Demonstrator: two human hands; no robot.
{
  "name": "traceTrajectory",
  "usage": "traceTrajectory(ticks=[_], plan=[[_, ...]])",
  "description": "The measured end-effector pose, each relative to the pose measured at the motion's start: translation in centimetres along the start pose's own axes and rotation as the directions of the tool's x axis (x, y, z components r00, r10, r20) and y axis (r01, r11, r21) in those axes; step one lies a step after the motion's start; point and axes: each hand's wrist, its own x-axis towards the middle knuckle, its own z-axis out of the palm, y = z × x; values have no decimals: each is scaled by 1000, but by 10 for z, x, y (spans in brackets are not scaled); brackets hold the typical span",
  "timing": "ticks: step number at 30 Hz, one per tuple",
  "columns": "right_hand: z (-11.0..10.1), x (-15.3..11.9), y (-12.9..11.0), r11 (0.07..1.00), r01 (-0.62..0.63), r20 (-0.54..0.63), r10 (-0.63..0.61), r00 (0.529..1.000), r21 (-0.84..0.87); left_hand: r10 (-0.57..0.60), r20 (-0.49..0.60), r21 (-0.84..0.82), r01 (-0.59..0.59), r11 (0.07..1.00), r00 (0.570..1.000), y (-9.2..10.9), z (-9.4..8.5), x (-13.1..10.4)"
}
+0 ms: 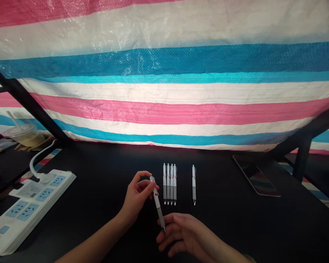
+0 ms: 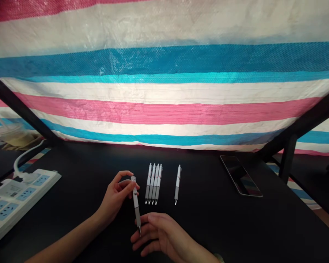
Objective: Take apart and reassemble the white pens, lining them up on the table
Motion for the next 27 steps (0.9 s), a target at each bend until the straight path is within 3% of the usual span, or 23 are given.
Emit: traceTrajectory(ticks=[4, 27], plan=[[-1, 1, 1, 1000, 13, -9, -12, 1000, 27, -11, -56, -12, 10, 1000, 998, -1, -1, 0], [-1, 1, 0, 1000, 1, -9, -1, 1000, 15, -11, -95, -25, 8, 1000, 995, 2, 0, 1]])
